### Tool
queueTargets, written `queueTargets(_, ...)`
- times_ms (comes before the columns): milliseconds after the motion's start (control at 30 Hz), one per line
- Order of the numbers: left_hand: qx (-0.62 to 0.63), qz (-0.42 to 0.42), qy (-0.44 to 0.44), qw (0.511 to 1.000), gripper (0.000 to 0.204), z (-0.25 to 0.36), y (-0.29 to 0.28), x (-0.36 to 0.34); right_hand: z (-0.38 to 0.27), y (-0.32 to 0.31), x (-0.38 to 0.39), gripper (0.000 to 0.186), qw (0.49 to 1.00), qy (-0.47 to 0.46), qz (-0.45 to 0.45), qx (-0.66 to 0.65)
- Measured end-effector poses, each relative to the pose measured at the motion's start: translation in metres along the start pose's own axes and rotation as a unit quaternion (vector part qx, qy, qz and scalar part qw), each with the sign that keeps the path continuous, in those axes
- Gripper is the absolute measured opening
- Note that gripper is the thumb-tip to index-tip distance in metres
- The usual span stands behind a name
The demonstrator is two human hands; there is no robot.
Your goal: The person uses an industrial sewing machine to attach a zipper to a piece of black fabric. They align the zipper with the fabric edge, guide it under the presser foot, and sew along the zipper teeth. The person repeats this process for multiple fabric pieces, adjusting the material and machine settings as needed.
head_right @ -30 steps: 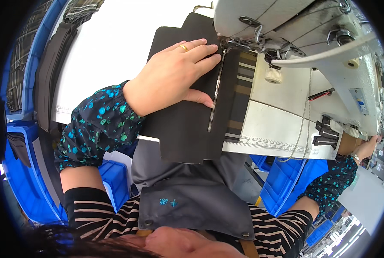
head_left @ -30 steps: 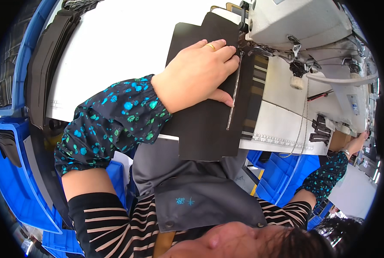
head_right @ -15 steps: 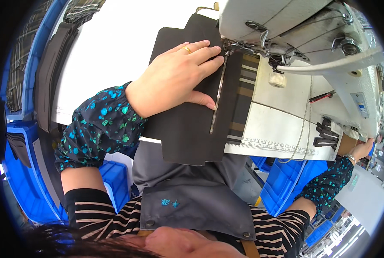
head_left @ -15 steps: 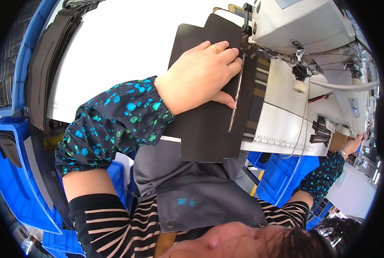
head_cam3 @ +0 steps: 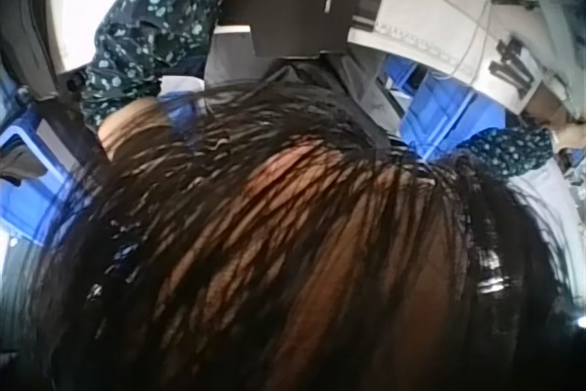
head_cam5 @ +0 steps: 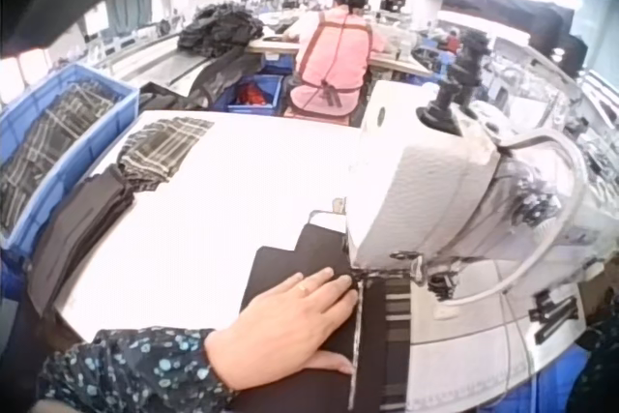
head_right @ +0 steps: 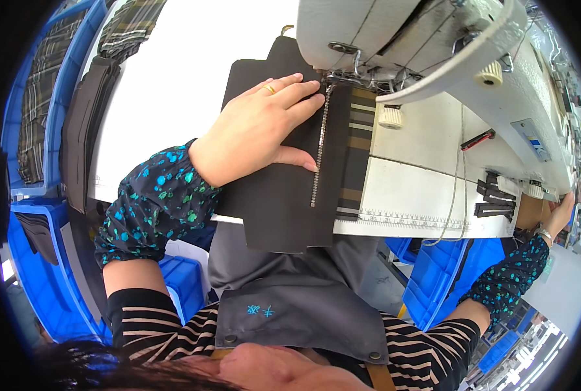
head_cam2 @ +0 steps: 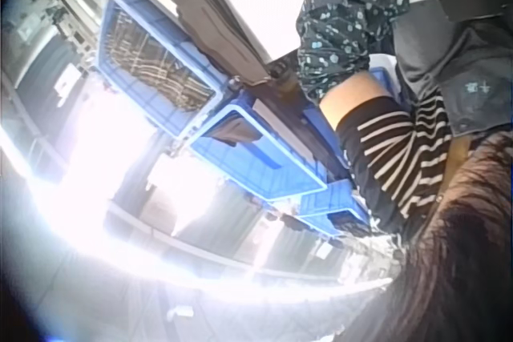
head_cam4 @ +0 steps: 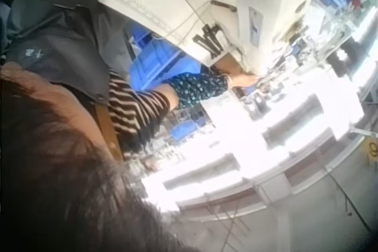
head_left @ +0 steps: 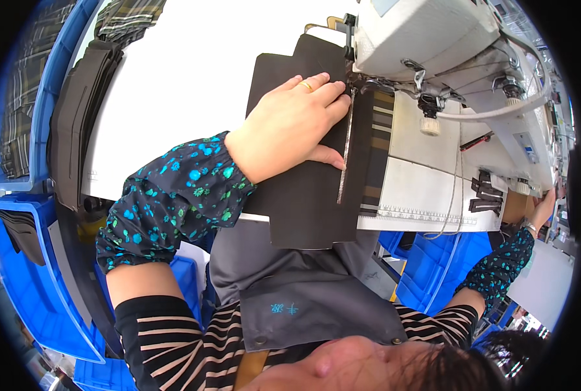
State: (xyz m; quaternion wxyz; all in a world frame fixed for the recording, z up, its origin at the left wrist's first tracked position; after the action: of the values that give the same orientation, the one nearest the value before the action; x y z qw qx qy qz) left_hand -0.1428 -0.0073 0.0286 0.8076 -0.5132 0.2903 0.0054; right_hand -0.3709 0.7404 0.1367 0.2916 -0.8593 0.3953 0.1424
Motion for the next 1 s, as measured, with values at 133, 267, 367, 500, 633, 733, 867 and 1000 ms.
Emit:
queueTargets(133, 0.005, 0.005, 0.009, 1.000, 0.087, -0.002, 0.000, 0.000, 0.030, 0.002, 0.018, 0.039, 0.989, -0.030, 0.005, -0.142)
queueTargets(267, -0.001, 0.002, 0.005, 1.000, 0.087, 0.000, 0.000, -0.001, 0.036, 0.039, 0.058, 0.039, 0.982, -0.014, 0.072, -0.176)
queueTargets(367, -0.005, 0.006, 0.003, 1.000, 0.087, 0.003, 0.000, 0.000, 0.023, 0.022, 0.077, 0.043, 0.979, -0.079, 0.165, -0.091)
queueTargets(500, -0.027, 0.008, 0.009, 1.000, 0.088, 0.005, 0.000, 0.000, -0.115, 0.057, 0.229, 0.037, 0.894, -0.252, 0.321, -0.184)
queueTargets(633, -0.017, -0.001, 0.016, 1.000, 0.088, 0.002, 0.001, -0.004, -0.227, 0.115, 0.382, 0.010, 0.790, -0.574, -0.187, -0.106)
queueTargets(733, -0.012, -0.015, 0.001, 1.000, 0.090, 0.002, -0.006, -0.005, -0.258, 0.174, 0.444, 0.034, 0.738, -0.571, -0.342, -0.114)
queueTargets(867, -0.010, -0.015, 0.008, 1.000, 0.091, 0.002, -0.007, -0.006, -0.262, 0.201, 0.477, 0.051, 0.737, -0.560, -0.355, -0.132)
queueTargets(1000, -0.006, -0.017, 0.012, 1.000, 0.093, 0.004, -0.007, -0.006, -0.256, 0.199, 0.478, 0.055, 0.731, -0.568, -0.364, -0.105)
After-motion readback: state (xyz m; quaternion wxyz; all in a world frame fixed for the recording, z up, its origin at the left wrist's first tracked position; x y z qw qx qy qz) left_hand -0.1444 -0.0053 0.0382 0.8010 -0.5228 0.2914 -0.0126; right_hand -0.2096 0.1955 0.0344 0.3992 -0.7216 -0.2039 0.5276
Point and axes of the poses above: each hand's wrist, its own x-axis away from the middle knuckle, its own y-axis out of the palm, z = x × y, the point moved 3 cm from there along -x, towards the middle knuckle, and after that the axes turned 14 degrees about z, right-handed, at the moved point
